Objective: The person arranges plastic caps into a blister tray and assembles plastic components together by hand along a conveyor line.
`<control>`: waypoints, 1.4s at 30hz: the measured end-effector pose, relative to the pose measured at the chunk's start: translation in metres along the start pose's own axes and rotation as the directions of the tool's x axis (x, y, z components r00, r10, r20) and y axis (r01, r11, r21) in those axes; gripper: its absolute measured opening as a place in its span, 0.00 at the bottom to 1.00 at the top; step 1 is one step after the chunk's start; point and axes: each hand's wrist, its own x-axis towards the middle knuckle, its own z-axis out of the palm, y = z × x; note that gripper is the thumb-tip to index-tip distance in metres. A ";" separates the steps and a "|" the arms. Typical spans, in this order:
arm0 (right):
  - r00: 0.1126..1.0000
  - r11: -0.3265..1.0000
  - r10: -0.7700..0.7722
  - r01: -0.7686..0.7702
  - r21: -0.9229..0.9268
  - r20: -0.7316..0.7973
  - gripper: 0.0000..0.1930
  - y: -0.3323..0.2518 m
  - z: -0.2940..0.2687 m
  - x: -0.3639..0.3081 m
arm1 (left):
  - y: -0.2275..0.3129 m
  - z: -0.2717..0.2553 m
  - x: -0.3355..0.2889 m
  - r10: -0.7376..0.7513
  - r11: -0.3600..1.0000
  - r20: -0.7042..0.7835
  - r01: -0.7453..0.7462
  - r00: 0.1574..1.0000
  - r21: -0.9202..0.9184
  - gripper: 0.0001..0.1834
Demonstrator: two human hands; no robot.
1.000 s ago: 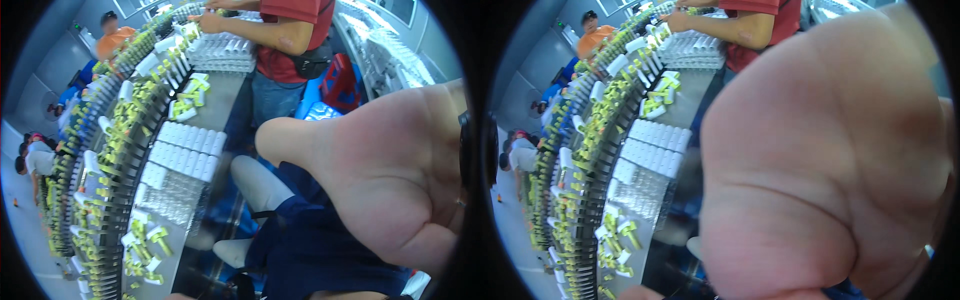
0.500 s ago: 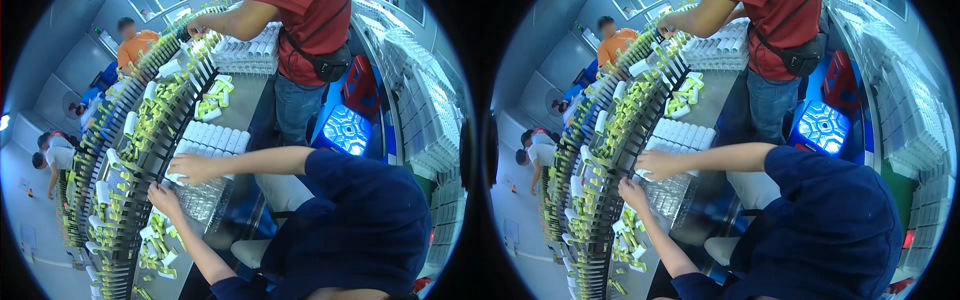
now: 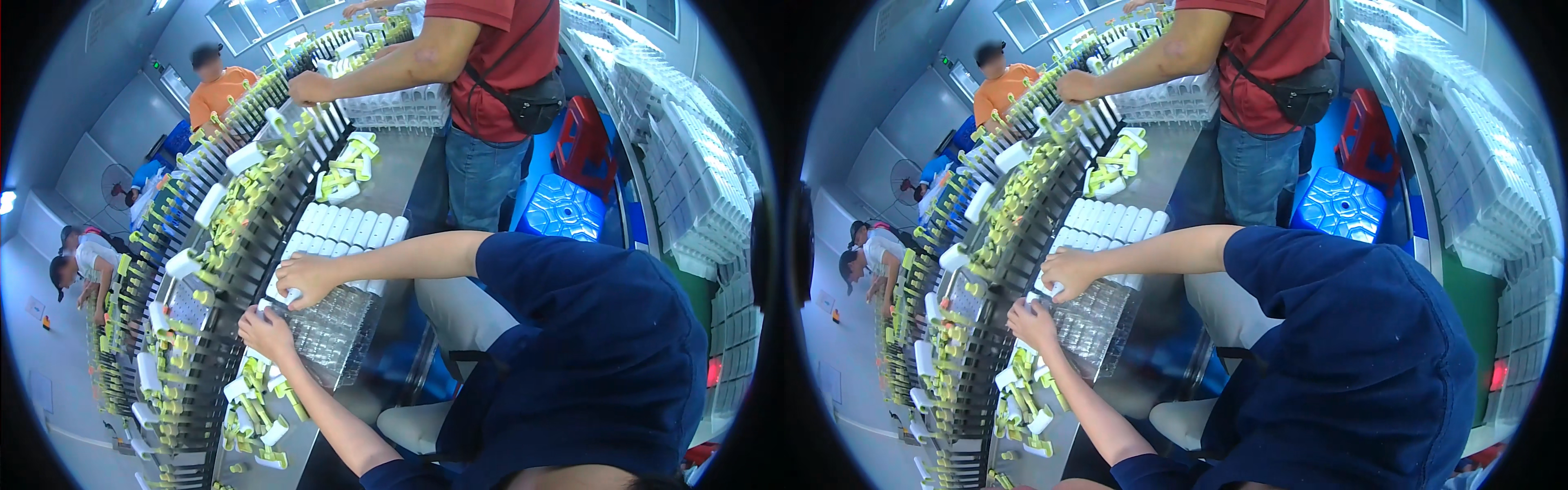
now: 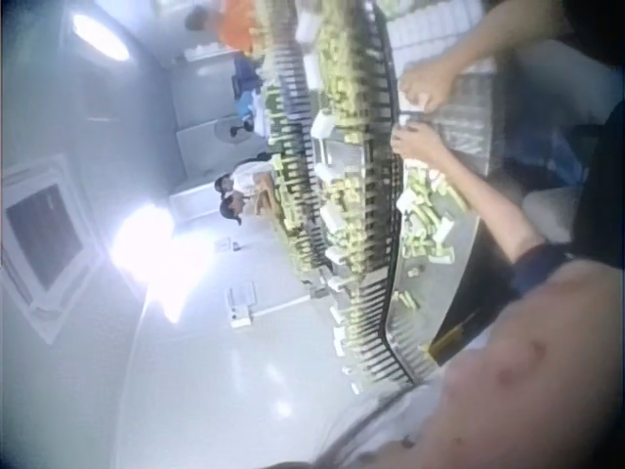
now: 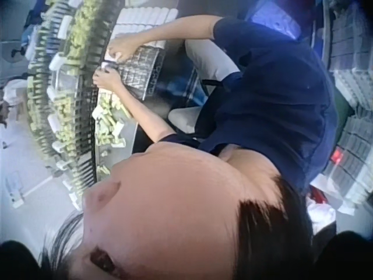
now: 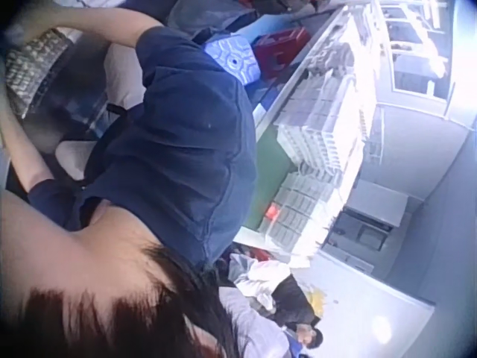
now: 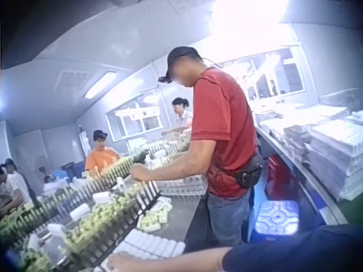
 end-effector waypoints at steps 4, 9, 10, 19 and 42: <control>0.998 0.998 0.051 -0.052 0.027 0.030 0.15 0.000 0.000 0.004 | 0.004 -0.003 0.002 0.057 0.996 -0.045 -0.060 0.997 -0.071 0.14; 0.995 0.996 0.083 -0.085 0.023 0.052 0.15 0.000 -0.002 0.001 | 0.010 -0.010 0.002 0.117 0.953 -0.230 -0.174 0.966 -0.248 0.15; 0.995 0.996 0.076 -0.079 0.036 0.059 0.15 0.000 -0.002 0.001 | 0.013 -0.015 0.002 0.112 0.954 -0.239 -0.171 0.964 -0.245 0.16; 0.989 0.969 0.127 -0.140 0.203 0.073 0.17 -0.001 -0.008 0.001 | 0.019 -0.023 -0.005 -0.104 0.906 -0.167 0.024 0.981 -0.422 0.18; 0.948 0.890 0.318 -0.296 0.346 -0.008 0.26 -0.005 -0.010 0.002 | 0.015 -0.017 -0.006 -0.131 0.929 0.010 0.126 0.991 -0.349 0.21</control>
